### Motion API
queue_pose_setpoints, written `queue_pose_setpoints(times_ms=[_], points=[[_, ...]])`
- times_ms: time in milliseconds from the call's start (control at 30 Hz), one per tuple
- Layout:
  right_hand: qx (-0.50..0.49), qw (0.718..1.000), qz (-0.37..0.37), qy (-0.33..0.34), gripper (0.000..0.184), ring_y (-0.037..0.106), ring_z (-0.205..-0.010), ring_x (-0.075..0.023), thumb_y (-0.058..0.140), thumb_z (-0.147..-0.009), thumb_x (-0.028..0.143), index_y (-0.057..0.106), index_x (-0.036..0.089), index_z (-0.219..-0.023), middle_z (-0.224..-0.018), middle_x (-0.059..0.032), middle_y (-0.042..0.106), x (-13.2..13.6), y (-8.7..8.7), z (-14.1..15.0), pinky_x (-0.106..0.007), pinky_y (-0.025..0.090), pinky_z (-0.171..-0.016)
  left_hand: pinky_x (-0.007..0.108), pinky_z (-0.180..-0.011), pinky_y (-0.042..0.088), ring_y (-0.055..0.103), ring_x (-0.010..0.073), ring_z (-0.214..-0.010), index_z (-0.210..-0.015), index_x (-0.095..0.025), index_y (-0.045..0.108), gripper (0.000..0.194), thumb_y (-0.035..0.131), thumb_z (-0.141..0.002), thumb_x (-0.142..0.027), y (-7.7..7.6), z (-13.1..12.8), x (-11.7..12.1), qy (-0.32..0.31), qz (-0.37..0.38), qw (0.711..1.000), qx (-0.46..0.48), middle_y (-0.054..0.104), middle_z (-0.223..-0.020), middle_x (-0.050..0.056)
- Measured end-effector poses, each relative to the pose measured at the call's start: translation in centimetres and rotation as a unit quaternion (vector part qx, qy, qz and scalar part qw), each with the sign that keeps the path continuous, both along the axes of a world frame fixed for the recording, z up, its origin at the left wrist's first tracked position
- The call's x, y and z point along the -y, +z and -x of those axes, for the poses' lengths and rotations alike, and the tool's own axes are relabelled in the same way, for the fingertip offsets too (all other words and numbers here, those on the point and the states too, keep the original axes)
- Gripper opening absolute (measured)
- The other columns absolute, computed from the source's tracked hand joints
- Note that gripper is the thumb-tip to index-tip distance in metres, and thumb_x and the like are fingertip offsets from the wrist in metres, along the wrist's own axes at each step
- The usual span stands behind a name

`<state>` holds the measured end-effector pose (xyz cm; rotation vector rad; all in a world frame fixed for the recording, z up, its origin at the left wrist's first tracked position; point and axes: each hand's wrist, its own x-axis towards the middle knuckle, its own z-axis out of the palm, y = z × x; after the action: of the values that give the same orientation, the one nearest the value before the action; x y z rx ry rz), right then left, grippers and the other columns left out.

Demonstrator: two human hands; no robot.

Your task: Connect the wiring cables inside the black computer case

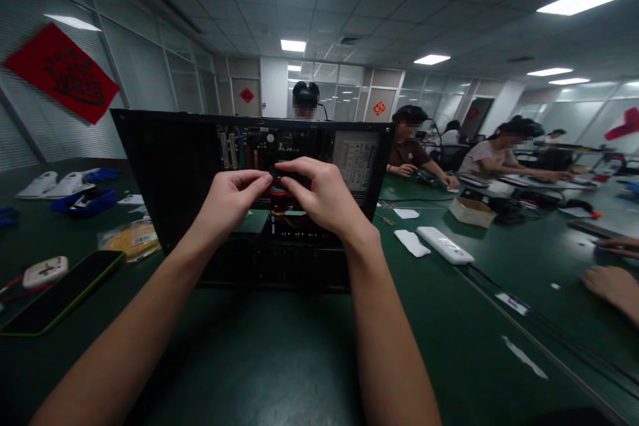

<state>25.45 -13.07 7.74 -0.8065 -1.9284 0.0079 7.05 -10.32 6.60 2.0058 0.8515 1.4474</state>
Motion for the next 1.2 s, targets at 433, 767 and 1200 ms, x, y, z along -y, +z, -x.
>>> queue_pose_setpoints(times_ms=[433, 767, 1200], points=[[-0.160, 0.984, 0.044, -0.065, 0.040, 0.069, -0.099, -0.0227, 0.070, -0.083, 0.038, 0.067, 0.017, -0.117, -0.110, -0.0101, 0.072, -2.6, -1.9, 1.7, -0.037, 0.059, -0.086, 0.029, -0.075, 0.047, 0.064, 0.0204, -0.077, -0.085, -0.014, 0.074, 0.037, 0.046, -0.093, -0.036, -0.2, 0.0, -0.7, 0.098, -0.095, 0.979, -0.154, 0.074, -0.084, 0.009], [-0.225, 0.962, 0.151, -0.033, 0.036, 0.072, -0.093, -0.0213, 0.055, -0.094, 0.035, 0.065, 0.018, -0.124, -0.109, -0.0089, 0.073, -5.1, -3.5, 2.9, -0.037, 0.062, -0.081, 0.032, -0.078, 0.048, 0.065, 0.0238, -0.083, -0.084, -0.011, 0.074, 0.039, 0.052, -0.084, -0.043, -2.1, 1.3, -6.0, 0.020, 0.025, 0.999, -0.019, 0.076, -0.089, 0.010], [0.101, 0.960, 0.128, -0.226, 0.027, 0.071, -0.088, -0.0231, 0.049, -0.096, 0.018, 0.075, 0.014, -0.097, -0.094, -0.0136, 0.076, -4.0, -3.2, 3.0, -0.029, 0.048, -0.078, 0.032, -0.069, 0.042, 0.059, 0.0224, -0.074, -0.070, -0.016, 0.066, 0.037, 0.041, -0.084, -0.040, -2.9, 1.2, -6.0, 0.108, 0.004, 0.984, -0.141, 0.071, -0.078, 0.010]])
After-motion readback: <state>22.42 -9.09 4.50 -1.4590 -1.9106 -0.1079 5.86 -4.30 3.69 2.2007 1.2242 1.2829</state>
